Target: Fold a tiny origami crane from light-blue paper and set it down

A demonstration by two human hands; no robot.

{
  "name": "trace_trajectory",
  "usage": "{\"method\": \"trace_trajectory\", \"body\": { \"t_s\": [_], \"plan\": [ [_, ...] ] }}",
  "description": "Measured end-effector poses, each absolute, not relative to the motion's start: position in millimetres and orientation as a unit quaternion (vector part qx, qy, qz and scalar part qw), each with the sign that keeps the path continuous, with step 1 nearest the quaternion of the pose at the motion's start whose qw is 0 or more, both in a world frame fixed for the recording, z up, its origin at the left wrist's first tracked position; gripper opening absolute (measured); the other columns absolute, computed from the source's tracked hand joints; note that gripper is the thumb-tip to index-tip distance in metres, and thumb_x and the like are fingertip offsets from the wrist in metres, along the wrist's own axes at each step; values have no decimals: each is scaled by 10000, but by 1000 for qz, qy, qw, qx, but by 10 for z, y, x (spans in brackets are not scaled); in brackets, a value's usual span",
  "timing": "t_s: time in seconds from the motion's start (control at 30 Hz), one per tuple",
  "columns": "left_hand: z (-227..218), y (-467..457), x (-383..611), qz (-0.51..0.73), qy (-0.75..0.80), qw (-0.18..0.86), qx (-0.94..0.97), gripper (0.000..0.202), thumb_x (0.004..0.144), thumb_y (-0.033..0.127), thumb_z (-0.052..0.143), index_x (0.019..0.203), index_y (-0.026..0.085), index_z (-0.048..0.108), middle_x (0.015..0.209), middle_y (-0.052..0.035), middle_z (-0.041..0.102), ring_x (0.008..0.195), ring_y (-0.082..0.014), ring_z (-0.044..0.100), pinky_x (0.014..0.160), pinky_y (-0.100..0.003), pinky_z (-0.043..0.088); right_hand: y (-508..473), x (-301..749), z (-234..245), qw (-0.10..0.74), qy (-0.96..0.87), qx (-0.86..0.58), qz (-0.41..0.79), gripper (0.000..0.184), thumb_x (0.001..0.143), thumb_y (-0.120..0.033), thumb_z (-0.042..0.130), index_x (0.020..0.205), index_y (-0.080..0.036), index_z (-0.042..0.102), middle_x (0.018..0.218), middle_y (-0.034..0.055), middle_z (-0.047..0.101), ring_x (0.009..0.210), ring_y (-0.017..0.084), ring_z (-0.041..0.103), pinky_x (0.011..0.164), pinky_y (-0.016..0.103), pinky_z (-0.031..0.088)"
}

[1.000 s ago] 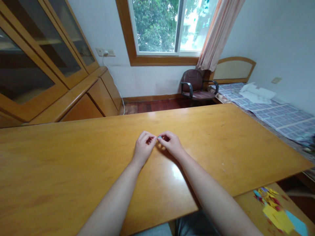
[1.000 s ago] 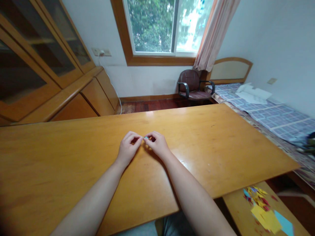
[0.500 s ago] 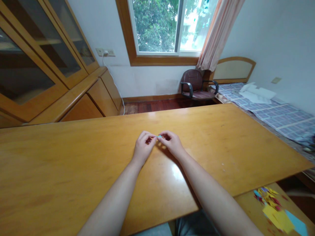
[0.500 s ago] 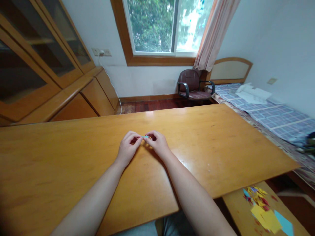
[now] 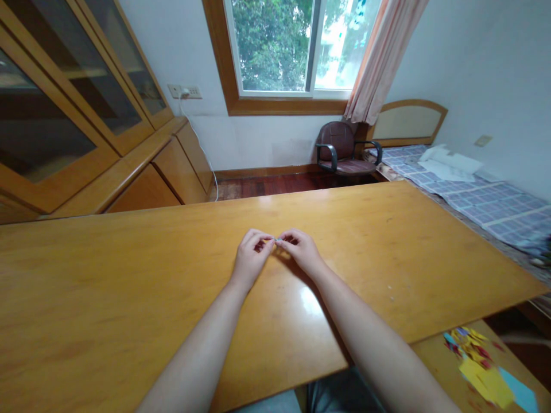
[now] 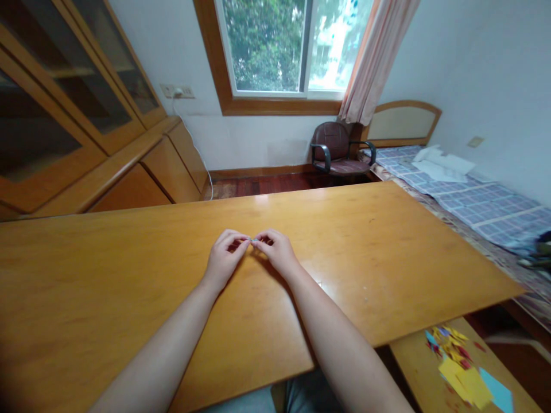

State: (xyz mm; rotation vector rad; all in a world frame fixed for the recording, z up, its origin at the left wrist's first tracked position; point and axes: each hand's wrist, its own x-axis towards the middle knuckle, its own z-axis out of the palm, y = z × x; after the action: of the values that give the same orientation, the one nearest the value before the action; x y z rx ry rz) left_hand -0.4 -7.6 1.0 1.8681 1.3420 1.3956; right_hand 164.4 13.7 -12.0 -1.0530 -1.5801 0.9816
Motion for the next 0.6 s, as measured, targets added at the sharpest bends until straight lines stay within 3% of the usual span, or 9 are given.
{"method": "trace_trajectory", "body": {
  "t_s": [0.6],
  "plan": [
    [22,-70,-55,516,482,249,663,176,828,298,636,688,193,657,740,-10,583,714,-143,553,660,-267,442,108,1652,-80,461,-697,-406,371,133,821,-318,675,794,-188,671,769,16,636,704,147,575,659,259,440]
  ]
}}
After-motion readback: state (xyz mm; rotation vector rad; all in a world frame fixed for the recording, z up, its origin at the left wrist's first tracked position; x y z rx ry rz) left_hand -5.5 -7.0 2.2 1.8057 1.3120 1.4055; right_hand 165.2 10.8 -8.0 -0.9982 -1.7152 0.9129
